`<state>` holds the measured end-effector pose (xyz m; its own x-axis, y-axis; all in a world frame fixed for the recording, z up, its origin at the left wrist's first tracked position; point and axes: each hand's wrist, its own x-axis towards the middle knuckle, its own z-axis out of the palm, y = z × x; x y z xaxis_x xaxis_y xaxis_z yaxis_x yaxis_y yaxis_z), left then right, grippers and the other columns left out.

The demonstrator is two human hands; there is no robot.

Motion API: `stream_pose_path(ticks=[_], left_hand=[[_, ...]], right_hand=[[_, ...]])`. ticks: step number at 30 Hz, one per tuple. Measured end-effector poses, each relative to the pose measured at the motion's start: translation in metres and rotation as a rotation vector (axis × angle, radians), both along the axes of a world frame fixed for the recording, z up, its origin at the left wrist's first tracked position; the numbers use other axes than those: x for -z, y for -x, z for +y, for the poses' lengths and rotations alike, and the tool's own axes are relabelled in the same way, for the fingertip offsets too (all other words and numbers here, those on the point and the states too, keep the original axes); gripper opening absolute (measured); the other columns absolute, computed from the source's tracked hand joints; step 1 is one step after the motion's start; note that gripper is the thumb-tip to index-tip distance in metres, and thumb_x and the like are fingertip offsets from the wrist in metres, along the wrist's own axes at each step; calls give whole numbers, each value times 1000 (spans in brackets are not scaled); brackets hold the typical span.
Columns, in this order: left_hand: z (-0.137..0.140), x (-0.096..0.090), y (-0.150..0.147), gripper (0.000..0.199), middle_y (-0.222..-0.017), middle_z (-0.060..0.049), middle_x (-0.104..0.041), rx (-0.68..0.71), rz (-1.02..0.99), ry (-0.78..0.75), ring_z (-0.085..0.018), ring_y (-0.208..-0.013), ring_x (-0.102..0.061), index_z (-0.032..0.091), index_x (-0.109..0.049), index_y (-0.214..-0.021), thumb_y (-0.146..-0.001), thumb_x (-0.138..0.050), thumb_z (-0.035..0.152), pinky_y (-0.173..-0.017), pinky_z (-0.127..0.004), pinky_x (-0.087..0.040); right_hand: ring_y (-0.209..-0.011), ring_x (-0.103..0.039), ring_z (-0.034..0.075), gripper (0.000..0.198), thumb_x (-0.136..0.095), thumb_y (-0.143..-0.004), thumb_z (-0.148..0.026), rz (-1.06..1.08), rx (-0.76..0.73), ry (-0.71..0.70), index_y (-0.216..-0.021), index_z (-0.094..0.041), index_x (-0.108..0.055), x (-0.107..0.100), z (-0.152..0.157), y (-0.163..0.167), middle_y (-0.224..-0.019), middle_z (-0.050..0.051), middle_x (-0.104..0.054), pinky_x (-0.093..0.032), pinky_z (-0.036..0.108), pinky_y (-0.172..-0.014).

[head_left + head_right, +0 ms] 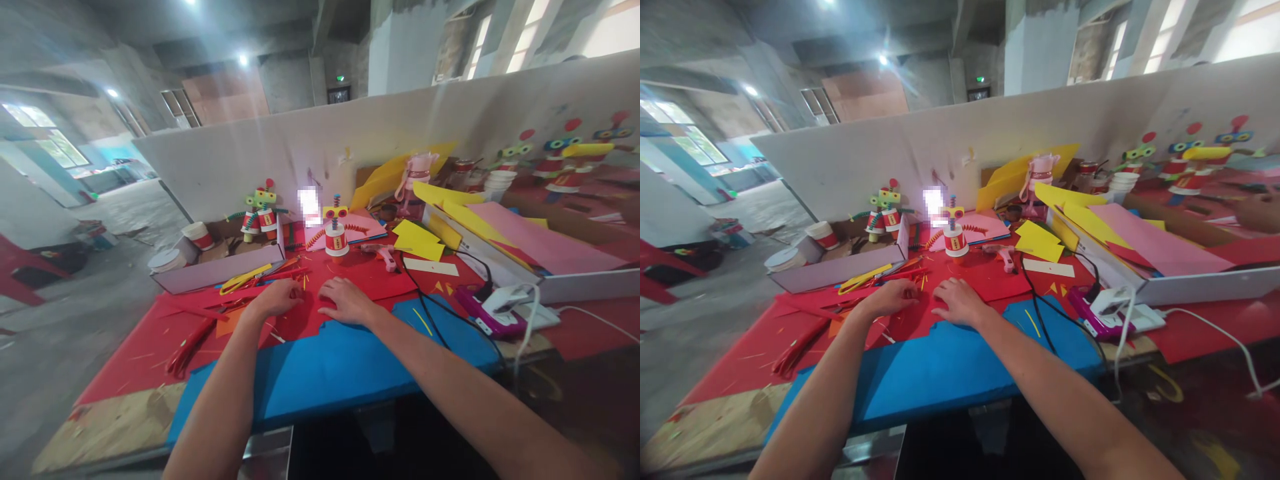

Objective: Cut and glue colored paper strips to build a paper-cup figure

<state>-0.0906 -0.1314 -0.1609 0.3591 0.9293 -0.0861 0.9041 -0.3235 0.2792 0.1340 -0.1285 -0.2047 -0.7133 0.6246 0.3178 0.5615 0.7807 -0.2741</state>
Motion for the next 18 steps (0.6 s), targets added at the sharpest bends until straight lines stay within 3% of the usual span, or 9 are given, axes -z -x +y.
stream_pose_path(ticks=[4, 10, 18], left_hand=[[-1, -2, -2, 13, -77, -4, -65, -18, -36, 12, -16, -70, -57, 16, -64, -77, -74, -53, 23, -63, -25, -39], [-2, -4, -1, 21, -74, -1, -64, -20, -194, 70, -15, -67, -56, 16, -64, -86, -75, -55, 31, -61, -24, -39], [3, 5, -4, 14, -75, -1, -65, -22, -175, 82, -15, -70, -57, 17, -65, -76, -68, -54, 20, -62, -24, -39]], right_hand=[[-102, -52, 22, 28, -63, -86, -40, 2, -2, -3, -104, -18, -63, 1, 0, 0, -105, 8, -63, -37, 35, -87], [-103, -52, 22, 29, -63, -86, -41, -4, 6, -9, -104, -18, -63, 2, 0, 0, -106, 9, -62, -37, 34, -85], [-102, -53, 21, 27, -63, -86, -41, -1, 7, -23, -101, -18, -63, 4, 2, -1, -104, 8, -63, -37, 34, -86]])
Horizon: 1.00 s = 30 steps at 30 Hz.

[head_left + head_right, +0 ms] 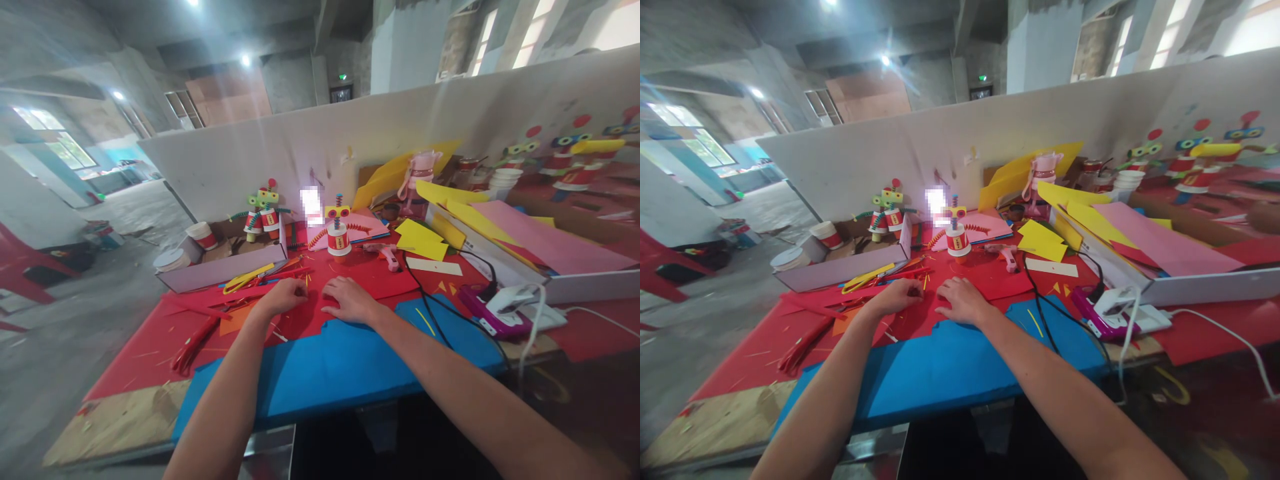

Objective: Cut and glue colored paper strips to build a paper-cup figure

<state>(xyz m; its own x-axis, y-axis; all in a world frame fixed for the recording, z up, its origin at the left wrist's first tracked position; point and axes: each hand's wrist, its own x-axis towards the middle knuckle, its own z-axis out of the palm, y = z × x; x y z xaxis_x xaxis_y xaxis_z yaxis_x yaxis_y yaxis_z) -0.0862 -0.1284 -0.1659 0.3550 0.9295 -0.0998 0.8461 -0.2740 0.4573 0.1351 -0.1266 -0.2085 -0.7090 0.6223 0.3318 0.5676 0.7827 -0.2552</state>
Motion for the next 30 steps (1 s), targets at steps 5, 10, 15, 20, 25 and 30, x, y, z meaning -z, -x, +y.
stream_pose_path(ticks=[5, 10, 15, 20, 25, 30], left_hand=[[-2, -3, 0, 18, -76, -2, -65, -50, 77, -20, -16, -69, -56, 17, -65, -82, -67, -58, 22, -61, -25, -38], [0, -1, 2, 11, -72, 0, -63, 8, 49, -9, -15, -67, -54, 17, -63, -73, -65, -55, 17, -60, -24, -37], [1, 4, -4, 10, -70, 1, -62, 48, -81, -49, -13, -66, -54, 17, -62, -73, -67, -55, 16, -62, -23, -39], [3, 6, -13, 11, -65, 2, -59, 26, -324, -84, -11, -61, -53, 16, -61, -77, -75, -56, 26, -60, -23, -42], [-1, -2, -13, 26, -71, -2, -65, -79, -454, -49, -13, -65, -60, 15, -61, -86, -84, -54, 39, -65, -25, -47], [-9, -1, -22, 33, -91, -11, -71, 173, -497, 455, -19, -84, -67, 13, -66, -94, -83, -58, 42, -78, -32, -52]], right_hand=[[-103, -53, 22, 28, -64, -85, -40, 2, 6, 12, -102, -18, -62, -3, 0, -1, -104, 8, -63, -37, 33, -85], [-105, -53, 23, 32, -66, -83, -40, -5, 22, 27, -106, -18, -60, -3, -1, -1, -107, 9, -63, -37, 35, -87], [-113, -50, 26, 52, -64, -83, -47, 10, 102, 41, -125, -18, -52, -6, -3, -2, -120, 13, -59, -36, 37, -90], [-99, -55, 22, 22, -46, -96, -29, -58, 160, 31, -103, -16, -61, -15, 5, -11, -103, 10, -66, -32, 35, -87], [-91, -55, 22, 23, -39, -93, -12, 11, 320, -24, -97, -15, -61, -19, 19, -26, -94, 10, -67, -30, 35, -86], [-90, -54, 23, 25, -37, -91, -10, 104, 371, -58, -99, -14, -60, -15, 22, -30, -92, 10, -67, -29, 35, -87]])
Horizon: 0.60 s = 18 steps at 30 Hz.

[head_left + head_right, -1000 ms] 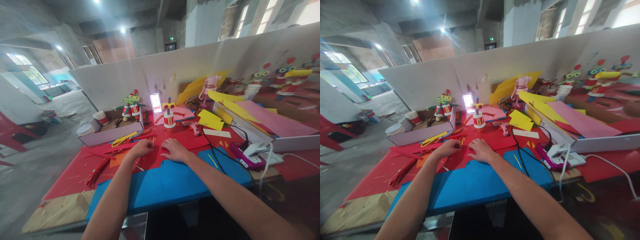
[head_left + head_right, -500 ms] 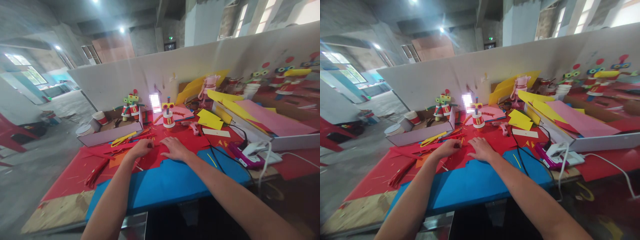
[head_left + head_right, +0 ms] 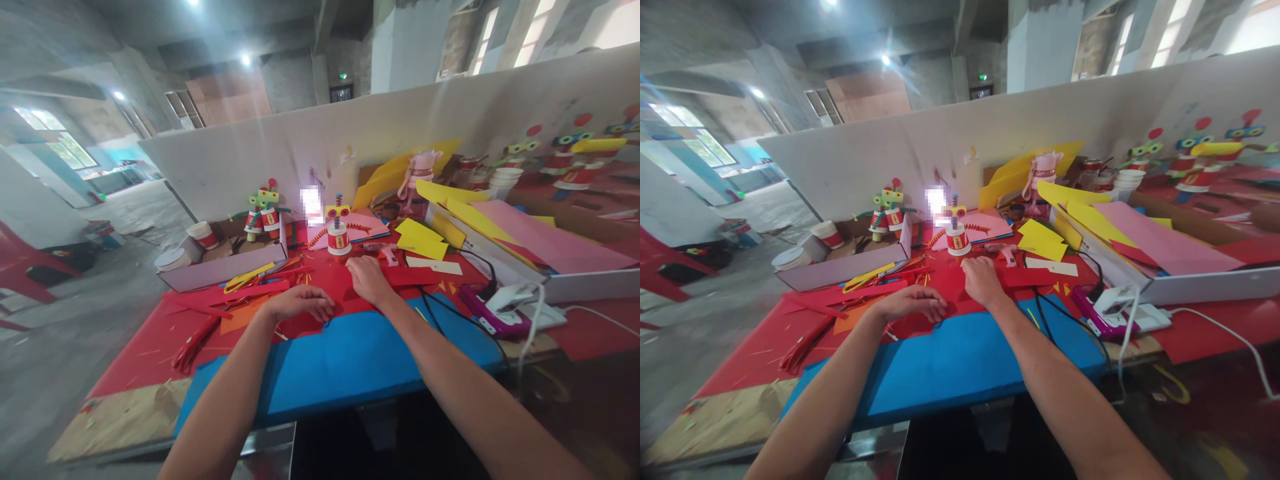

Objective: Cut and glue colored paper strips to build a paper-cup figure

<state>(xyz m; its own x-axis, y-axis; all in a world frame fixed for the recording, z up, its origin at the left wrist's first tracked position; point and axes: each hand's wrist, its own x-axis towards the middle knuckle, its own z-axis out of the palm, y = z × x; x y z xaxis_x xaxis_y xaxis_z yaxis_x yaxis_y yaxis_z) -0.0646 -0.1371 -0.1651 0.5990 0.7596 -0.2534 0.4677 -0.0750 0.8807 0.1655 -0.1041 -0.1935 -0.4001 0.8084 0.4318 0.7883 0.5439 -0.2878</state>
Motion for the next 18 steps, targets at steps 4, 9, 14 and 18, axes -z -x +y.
stream_pose_path(ticks=[4, 9, 14, 18], left_hand=[[11, 5, 7, 29, -110, -10, -70, -403, 20, -447, -21, -104, -62, 16, -68, -101, -81, -57, 34, -92, -34, -48], [10, 8, 10, 28, -95, -10, -72, -332, -93, -321, -18, -90, -65, 13, -69, -98, -81, -54, 31, -87, -34, -51], [8, 15, -2, 23, -100, -10, -71, -179, 22, -403, -22, -99, -63, 15, -71, -92, -77, -60, 29, -89, -36, -49], [18, 15, 9, 27, -96, -9, -70, -418, 51, -526, -20, -93, -63, 14, -68, -96, -81, -50, 26, -84, -34, -50]], right_hand=[[-87, -54, 22, 23, -37, -91, -12, -3, -13, 9, -96, -15, -60, 2, -1, 3, -92, 10, -67, -29, 34, -86], [-88, -55, 23, 23, -38, -90, -11, 1, 12, 10, -95, -15, -59, 2, 0, 2, -91, 10, -67, -30, 34, -85], [-86, -56, 22, 22, -39, -90, -11, -13, 12, 16, -94, -15, -60, 1, -1, 2, -89, 9, -67, -31, 34, -81], [-84, -58, 20, 17, -45, -91, -16, -50, -59, 78, -86, -17, -61, 2, -8, 11, -87, 7, -68, -31, 32, -77]])
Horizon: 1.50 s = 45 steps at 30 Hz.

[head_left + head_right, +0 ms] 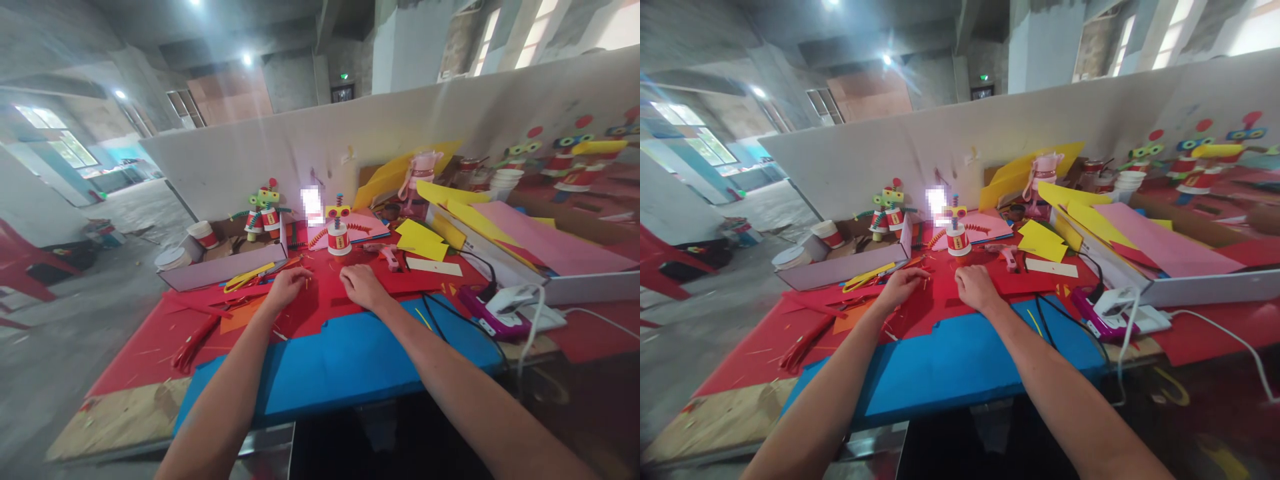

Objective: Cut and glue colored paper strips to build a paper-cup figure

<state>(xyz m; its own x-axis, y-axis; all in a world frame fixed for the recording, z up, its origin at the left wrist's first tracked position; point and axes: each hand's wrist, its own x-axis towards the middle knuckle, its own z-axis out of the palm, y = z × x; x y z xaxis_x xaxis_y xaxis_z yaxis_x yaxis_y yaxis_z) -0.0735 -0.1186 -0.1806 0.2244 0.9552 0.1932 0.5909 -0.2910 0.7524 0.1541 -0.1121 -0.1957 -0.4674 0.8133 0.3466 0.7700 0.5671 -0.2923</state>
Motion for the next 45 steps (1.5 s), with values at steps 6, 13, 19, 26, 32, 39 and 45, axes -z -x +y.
stream_pose_path(ticks=[6, 13, 19, 26, 32, 39, 45], left_hand=[[-6, -4, -1, 33, -78, -3, -67, 68, 190, 64, -14, -69, -57, 16, -66, -90, -84, -49, 44, -65, -25, -44], [-8, 0, -6, 13, -73, -1, -65, 52, 400, 72, -14, -68, -56, 16, -66, -77, -73, -56, 23, -63, -24, -40], [-9, -1, -7, 17, -72, -2, -67, 73, 415, 58, -14, -68, -56, 15, -67, -74, -67, -52, 14, -63, -23, -39], [-9, 0, -8, 20, -73, -1, -67, 68, 446, 46, -14, -69, -57, 14, -69, -75, -66, -51, 13, -64, -23, -40], [-11, 1, -12, 21, -74, -2, -67, 62, 460, 60, -15, -69, -58, 14, -69, -77, -67, -51, 14, -62, -24, -39], [-6, -20, 15, 24, -67, -1, -64, -149, 350, -103, -14, -65, -54, 16, -65, -70, -80, -51, 35, -62, -24, -37], [3, -21, 42, 23, -81, -7, -67, -500, 571, -228, -21, -80, -59, 18, -64, -85, -84, -51, 36, -70, -28, -38]], right_hand=[[-88, -57, 20, 13, -51, -92, -24, -67, -87, 25, -88, -18, -61, 4, -11, 15, -90, 7, -67, -31, 32, -78], [-95, -54, 22, 13, -59, -89, -28, -84, -131, 32, -97, -18, -59, 11, -11, 16, -96, 8, -64, -33, 34, -82], [-100, -51, 21, 23, -65, -85, -25, -1, -179, -12, -106, -18, -56, 11, -12, 17, -106, 8, -58, -35, 34, -85], [-93, -52, 18, 12, -60, -89, -28, 5, -345, 15, -96, -18, -62, 12, -14, 19, -96, 6, -58, -39, 31, -82], [-95, -55, 17, 14, -57, -90, -24, 32, -342, 72, -101, -17, -62, 14, -15, 20, -100, 7, -57, -41, 28, -80], [-94, -56, 16, 15, -55, -91, -23, 86, -365, 104, -103, -18, -63, 18, -14, 20, -102, 6, -57, -43, 27, -82], [-93, -56, 17, 12, -56, -91, -23, 88, -373, 109, -99, -17, -62, 18, -12, 20, -102, 7, -58, -43, 28, -81]])
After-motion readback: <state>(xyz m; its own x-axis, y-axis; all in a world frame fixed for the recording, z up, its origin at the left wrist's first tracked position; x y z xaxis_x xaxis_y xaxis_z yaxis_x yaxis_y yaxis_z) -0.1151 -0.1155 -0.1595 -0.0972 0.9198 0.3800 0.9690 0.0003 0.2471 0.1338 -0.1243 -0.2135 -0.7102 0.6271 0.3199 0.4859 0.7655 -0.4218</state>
